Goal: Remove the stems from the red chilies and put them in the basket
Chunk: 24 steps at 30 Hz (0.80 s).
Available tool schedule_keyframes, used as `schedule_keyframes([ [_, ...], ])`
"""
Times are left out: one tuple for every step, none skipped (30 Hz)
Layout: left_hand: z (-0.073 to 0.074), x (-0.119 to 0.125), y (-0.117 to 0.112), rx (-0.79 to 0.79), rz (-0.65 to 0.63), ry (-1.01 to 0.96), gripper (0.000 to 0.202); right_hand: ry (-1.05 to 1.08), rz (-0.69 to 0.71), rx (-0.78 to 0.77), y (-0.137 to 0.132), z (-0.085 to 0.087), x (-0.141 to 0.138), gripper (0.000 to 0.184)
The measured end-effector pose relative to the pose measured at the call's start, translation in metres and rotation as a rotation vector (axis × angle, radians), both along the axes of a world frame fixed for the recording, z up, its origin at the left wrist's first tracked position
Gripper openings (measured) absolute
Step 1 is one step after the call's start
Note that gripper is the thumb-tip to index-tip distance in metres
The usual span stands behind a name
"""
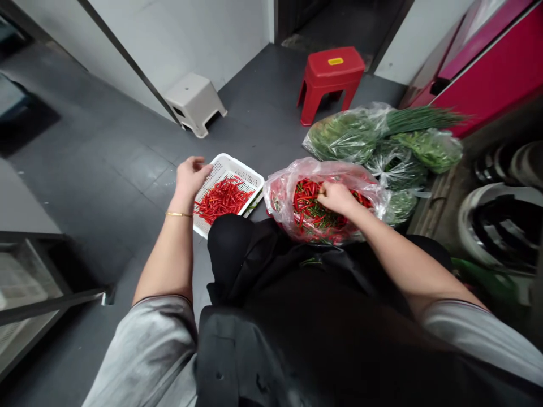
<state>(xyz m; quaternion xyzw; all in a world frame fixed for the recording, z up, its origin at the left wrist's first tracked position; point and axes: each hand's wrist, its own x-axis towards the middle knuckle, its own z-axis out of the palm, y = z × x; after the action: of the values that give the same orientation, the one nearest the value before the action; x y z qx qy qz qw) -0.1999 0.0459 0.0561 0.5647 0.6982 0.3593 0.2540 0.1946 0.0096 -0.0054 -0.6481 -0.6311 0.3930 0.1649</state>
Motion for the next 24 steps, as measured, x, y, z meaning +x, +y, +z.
schedule_keyframes([
  [0.008, 0.024, -0.008, 0.039, -0.041, -0.056, 0.030, 0.106, -0.043, -0.032, -0.002, 0.004, 0.006, 0.005],
  [0.014, 0.054, -0.019, 0.086, -0.149, -0.076, 0.029, 0.166, -0.061, -0.055, -0.005, 0.007, 0.010, 0.005],
  [0.016, 0.086, -0.031, 0.100, -0.290, -0.068, 0.025, 0.214, -0.075, -0.071, -0.009, 0.008, 0.012, 0.004],
  [0.014, 0.119, -0.042, 0.071, -0.431, -0.048, 0.021, 0.290, -0.103, -0.092, -0.014, 0.010, 0.012, 0.003],
  [0.010, 0.151, -0.054, 0.021, -0.555, -0.019, 0.018, 0.382, -0.132, -0.116, -0.019, 0.010, 0.011, 0.005],
  [0.003, 0.179, -0.063, -0.030, -0.645, 0.019, 0.015, 0.477, -0.156, -0.139, -0.024, 0.010, 0.010, 0.008],
  [-0.006, 0.202, -0.069, -0.070, -0.694, 0.057, 0.013, 0.561, -0.172, -0.156, -0.028, 0.010, 0.009, 0.012],
  [-0.015, 0.220, -0.073, -0.108, -0.720, 0.067, 0.009, 0.616, -0.171, -0.158, -0.031, 0.011, 0.008, 0.015],
  [-0.023, 0.232, -0.074, -0.156, -0.727, 0.048, 0.004, 0.618, -0.147, -0.128, -0.033, 0.012, 0.008, 0.016],
  [-0.028, 0.239, -0.073, -0.217, -0.723, 0.000, 0.004, 0.551, -0.098, -0.056, -0.034, 0.014, 0.008, 0.017],
  [-0.032, 0.242, -0.070, -0.296, -0.715, -0.075, 0.009, 0.426, -0.041, 0.055, -0.034, 0.017, 0.008, 0.017],
  [-0.032, 0.243, -0.066, -0.387, -0.705, -0.167, 0.013, 0.259, 0.018, 0.191, -0.033, 0.020, 0.009, 0.017],
  [-0.031, 0.243, -0.062, -0.481, -0.692, -0.263, 0.016, 0.070, 0.074, 0.327, -0.032, 0.023, 0.009, 0.018],
  [-0.029, 0.241, -0.058, -0.563, -0.675, -0.351, 0.017, -0.117, 0.122, 0.443, -0.031, 0.026, 0.010, 0.021],
  [-0.027, 0.240, -0.055, -0.629, -0.652, -0.424, 0.018, -0.284, 0.155, 0.520, -0.031, 0.028, 0.009, 0.024],
  [-0.026, 0.238, -0.053, -0.676, -0.620, -0.475, 0.018, -0.421, 0.178, 0.550, -0.031, 0.027, 0.009, 0.028],
  [-0.027, 0.237, -0.051, -0.708, -0.581, -0.500, 0.017, -0.530, 0.197, 0.539, -0.032, 0.025, 0.008, 0.032],
  [-0.029, 0.234, -0.049, -0.730, -0.531, -0.507, 0.016, -0.616, 0.225, 0.497, -0.034, 0.020, 0.006, 0.035],
  [-0.034, 0.231, -0.048, -0.747, -0.470, -0.511, 0.015, -0.682, 0.272, 0.440, -0.037, 0.013, 0.004, 0.036],
  [-0.039, 0.228, -0.046, -0.753, -0.401, -0.525, 0.012, -0.728, 0.345, 0.375, -0.041, 0.004, 0.000, 0.036],
  [-0.046, 0.224, -0.045, -0.750, -0.333, -0.557, 0.010, -0.754, 0.440, 0.306, -0.046, -0.007, -0.004, 0.036],
  [-0.052, 0.220, -0.043, -0.739, -0.274, -0.608, 0.007, -0.765, 0.537, 0.241, -0.050, -0.017, -0.008, 0.035],
  [-0.057, 0.215, -0.041, -0.721, -0.227, -0.669, 0.006, -0.766, 0.618, 0.186, -0.054, -0.028, -0.013, 0.035],
  [-0.062, 0.212, -0.040, -0.694, -0.200, -0.731, 0.005, -0.764, 0.670, 0.145, -0.056, -0.036, -0.017, 0.035],
])
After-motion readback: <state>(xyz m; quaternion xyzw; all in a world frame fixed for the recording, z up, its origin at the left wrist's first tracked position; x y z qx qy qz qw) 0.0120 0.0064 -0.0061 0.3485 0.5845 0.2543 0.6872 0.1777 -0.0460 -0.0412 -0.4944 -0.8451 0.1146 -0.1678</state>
